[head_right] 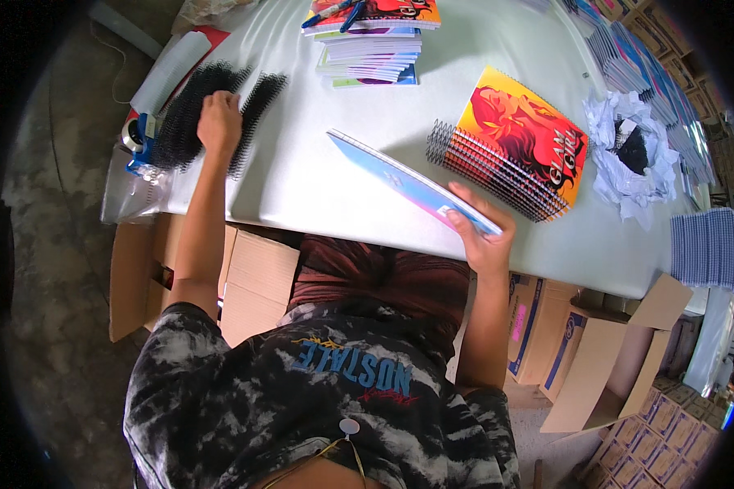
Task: The person inserts spiral bindings into notebook covers and stacks the completed notebooks on a table. They repeatedly pick up a cover, insert a spiral, and place the finished notebook onto a growing pile.
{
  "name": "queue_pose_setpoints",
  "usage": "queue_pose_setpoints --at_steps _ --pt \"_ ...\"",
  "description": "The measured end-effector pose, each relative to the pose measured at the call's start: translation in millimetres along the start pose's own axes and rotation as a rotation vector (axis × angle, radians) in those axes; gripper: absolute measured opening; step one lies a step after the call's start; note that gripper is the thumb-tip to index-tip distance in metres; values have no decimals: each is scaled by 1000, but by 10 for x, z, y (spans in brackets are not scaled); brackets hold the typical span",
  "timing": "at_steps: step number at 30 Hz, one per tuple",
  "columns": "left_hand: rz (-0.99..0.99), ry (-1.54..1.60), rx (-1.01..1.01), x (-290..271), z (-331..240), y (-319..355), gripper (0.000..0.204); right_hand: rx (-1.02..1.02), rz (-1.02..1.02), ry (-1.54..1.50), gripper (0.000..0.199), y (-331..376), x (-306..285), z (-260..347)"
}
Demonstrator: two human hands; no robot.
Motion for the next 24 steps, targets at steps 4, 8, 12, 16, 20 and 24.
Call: queue_pose_setpoints --at_steps 4,8,12,16,20,24 --pt "208 -165 12 119 -89 86 43 121 -5 -68 28 32 -34 -198" --pt "267 -178 40 197 -29 203 42 124 -14 -106 28 11 -16 -207" --pt "150 -192 20 14 195 -125 36 131 -37 -193 28 -78 75 -26" --pt "293 -151 -153 -208 200 -372 35 89 49 -142 27 -69 7 -107" --pt "474 -257 -104 -97 229 -429 36 129 62 -86 27 -84 -28 -153" --pt "132 -55 -284 -120 531 -685 38 40 1 -100 27 -171 95 26"
Point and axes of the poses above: each hand's wrist, its own y-axis away from the middle knuckle, its own x-axis out of the palm, z = x × y, the point moved 5 cm from there along -y, towards the middle knuckle, and after that the axes turned 15 degrees about -z, right-handed, at the moved point
